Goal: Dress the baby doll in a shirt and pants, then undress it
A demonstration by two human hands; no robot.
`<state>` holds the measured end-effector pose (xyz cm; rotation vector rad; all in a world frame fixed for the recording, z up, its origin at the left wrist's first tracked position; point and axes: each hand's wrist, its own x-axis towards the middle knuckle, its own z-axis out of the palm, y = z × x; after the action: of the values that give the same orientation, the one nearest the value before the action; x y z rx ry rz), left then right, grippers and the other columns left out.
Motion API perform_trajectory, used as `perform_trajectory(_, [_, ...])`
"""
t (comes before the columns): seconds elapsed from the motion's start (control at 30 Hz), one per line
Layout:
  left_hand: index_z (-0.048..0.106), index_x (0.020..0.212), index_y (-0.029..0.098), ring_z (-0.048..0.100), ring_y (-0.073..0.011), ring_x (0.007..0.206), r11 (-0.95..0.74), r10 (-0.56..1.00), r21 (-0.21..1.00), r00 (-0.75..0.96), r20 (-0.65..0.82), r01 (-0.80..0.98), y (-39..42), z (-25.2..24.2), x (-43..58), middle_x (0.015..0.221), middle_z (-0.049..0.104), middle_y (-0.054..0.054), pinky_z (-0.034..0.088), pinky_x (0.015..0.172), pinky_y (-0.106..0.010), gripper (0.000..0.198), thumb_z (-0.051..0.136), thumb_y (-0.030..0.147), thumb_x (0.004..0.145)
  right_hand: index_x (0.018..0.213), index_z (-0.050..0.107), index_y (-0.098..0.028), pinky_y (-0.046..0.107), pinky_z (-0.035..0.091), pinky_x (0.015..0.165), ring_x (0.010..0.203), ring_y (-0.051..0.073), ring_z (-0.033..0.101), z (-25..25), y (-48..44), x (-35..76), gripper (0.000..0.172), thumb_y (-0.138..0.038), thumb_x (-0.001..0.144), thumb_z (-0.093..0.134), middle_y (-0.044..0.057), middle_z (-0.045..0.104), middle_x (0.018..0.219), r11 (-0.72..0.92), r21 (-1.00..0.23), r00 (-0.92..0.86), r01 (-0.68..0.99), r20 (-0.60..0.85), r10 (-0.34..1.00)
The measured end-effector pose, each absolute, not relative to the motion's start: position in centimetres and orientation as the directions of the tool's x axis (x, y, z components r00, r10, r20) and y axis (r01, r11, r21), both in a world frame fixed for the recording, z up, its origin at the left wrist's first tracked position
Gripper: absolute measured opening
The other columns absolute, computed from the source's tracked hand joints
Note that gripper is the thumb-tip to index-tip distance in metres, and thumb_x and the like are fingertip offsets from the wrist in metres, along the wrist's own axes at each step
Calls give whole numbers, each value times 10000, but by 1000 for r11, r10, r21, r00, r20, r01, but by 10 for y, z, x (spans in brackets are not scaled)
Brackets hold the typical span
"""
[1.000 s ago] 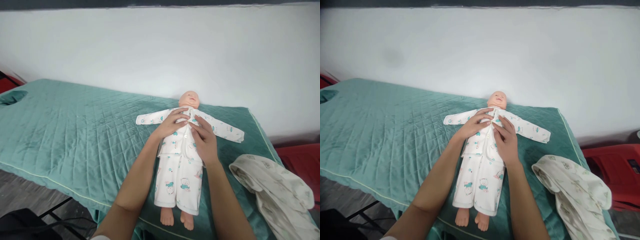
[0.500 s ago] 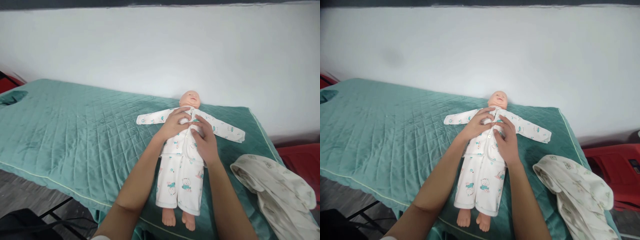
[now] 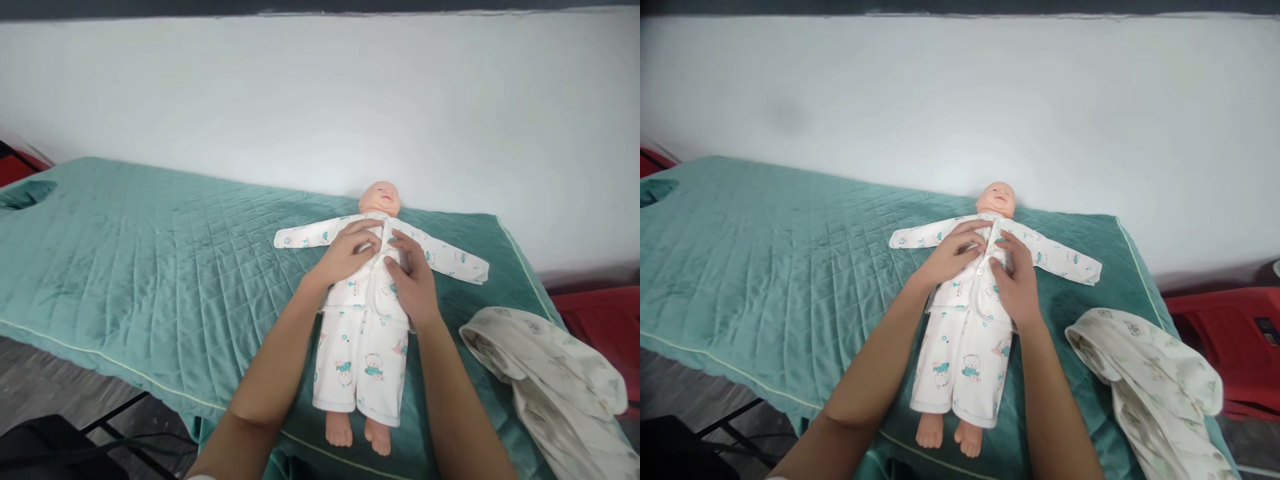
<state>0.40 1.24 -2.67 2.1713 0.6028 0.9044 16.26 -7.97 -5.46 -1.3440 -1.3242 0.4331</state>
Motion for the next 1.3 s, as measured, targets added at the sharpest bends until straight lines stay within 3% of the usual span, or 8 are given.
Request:
perform_trajectory(0.17, [735,935,234,328,-224,1502,-633,607,763,698,380,135,6,-35,-11,1557,462,-35,261,1254,-470,196,565,331,953,1131,613,-289,510,333,1182,1406,251,439,-58,-78,170,258,-366,889,657,41,524,1467,284,-878,270,385,401,876])
perform_trajectory(0.37, [752,1028,266,170,-231,1566,-645,502,759,799,332,90,13,-39,-24,1629,350,5,197,1283,-470,224,604,407,934,1282,559,-336,530,246,1235,1488,257,317,-53,-80,180,447,-443,869,693,29,399,1569,303,-860,98,411,372,923])
perform_trajectory(0.53, [759,1027,277,161,-250,1569,-640,502,762,803,320,96,16,-38,-25,1631,344,14,192,1283,-492,234,616,431,923,1372,499,-367,540,232,1244,1517,261,254,-53,-80,185,567,-479,857,707,19,342,1603,321,-836,32,445,373,927])
perform_trajectory(0.7, [762,1021,278,165,-246,1568,-644,494,759,808,320,94,16,-37,-24,1624,358,8,192,1282,-494,228,625,428,918,1394,477,-373,535,233,1248,1515,257,261,-56,-78,186,584,-466,865,704,15,337,1605,335,-812,23,478,393,919])
perform_trajectory(0.97, [768,1014,287,178,-247,1566,-620,511,781,795,327,77,16,-38,-24,1617,373,14,195,1280,-505,193,648,394,907,1437,456,-348,560,275,1227,1468,271,350,-57,-81,178,587,-440,898,669,47,425,1551,372,-715,52,592,494,868])
perform_trajectory(1.3, [767,1018,273,185,-228,1562,-629,493,777,791,363,36,17,-41,-23,1618,372,-7,204,1278,-472,193,656,384,905,1460,455,-346,550,308,1213,1443,282,390,-56,-81,178,624,-418,887,692,47,454,1535,357,-695,61,624,499,865])
